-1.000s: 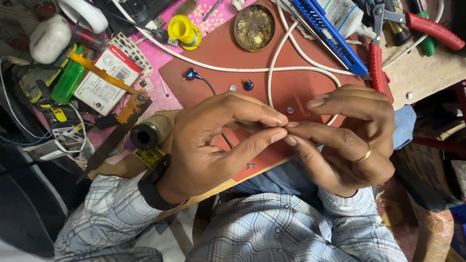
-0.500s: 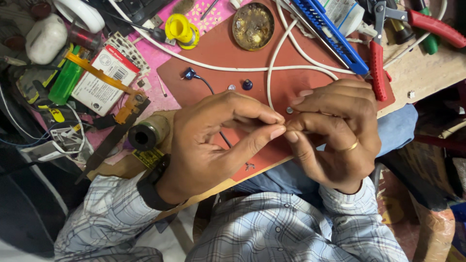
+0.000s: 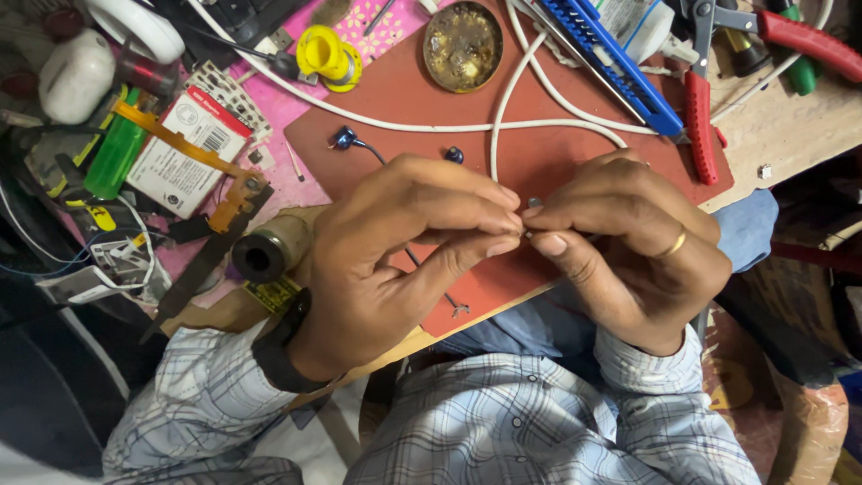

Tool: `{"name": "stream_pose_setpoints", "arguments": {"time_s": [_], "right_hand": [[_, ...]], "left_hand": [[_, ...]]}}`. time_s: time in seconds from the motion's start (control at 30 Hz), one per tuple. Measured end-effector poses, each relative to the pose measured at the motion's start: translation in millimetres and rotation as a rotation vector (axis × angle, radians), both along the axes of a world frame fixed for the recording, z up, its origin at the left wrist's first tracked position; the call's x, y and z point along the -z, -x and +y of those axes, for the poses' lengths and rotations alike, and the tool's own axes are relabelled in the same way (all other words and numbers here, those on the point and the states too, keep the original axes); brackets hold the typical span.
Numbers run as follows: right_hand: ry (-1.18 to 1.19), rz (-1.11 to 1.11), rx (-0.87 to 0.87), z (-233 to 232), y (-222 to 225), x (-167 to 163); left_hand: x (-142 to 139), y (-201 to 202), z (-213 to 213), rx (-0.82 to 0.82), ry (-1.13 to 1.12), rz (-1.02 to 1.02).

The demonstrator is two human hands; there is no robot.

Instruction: The person holds a white cable and repeatedly twists and adjusts its exposed end with both hands. The person occasionally picks up a small metallic component from the workbench and places it near the cable end, then continues twisting the cable.

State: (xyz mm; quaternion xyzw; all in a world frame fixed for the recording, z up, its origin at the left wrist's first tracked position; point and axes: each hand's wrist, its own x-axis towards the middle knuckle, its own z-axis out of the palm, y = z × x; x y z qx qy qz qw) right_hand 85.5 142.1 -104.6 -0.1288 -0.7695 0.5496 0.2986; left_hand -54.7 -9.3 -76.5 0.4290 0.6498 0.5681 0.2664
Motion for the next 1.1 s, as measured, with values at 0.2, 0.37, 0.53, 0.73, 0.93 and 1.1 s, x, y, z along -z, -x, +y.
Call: {"name": "stream_pose_setpoints", "arguments": {"time_s": [0.2,0.37,0.53,0.73,0.93,1.1], "right_hand": [[0.088,-0.132,-0.059,9,-3,-11],[0.087,-0.131,-0.111,15,1,-15],[0.030,-0.177,-0.107,12,0,-14],[0.051,-0.205,-0.151,13,-7,-1],[0.102,-0.158,-0.202,15,-12,17],[0.293,-0.128,-0.209,14,-15,28]], "left_hand": [[1,-2,7,0.014,-0.010,0.090],[-1,-1,6,0.028,0.005,0.090],[-2,-1,6,0.006,0.013,0.151],[2,-3,8,0.004,0.005,0.109],[5,0,6,0.019,0.017,0.054],[7,5,6,0.031,0.030,0.003]]}}
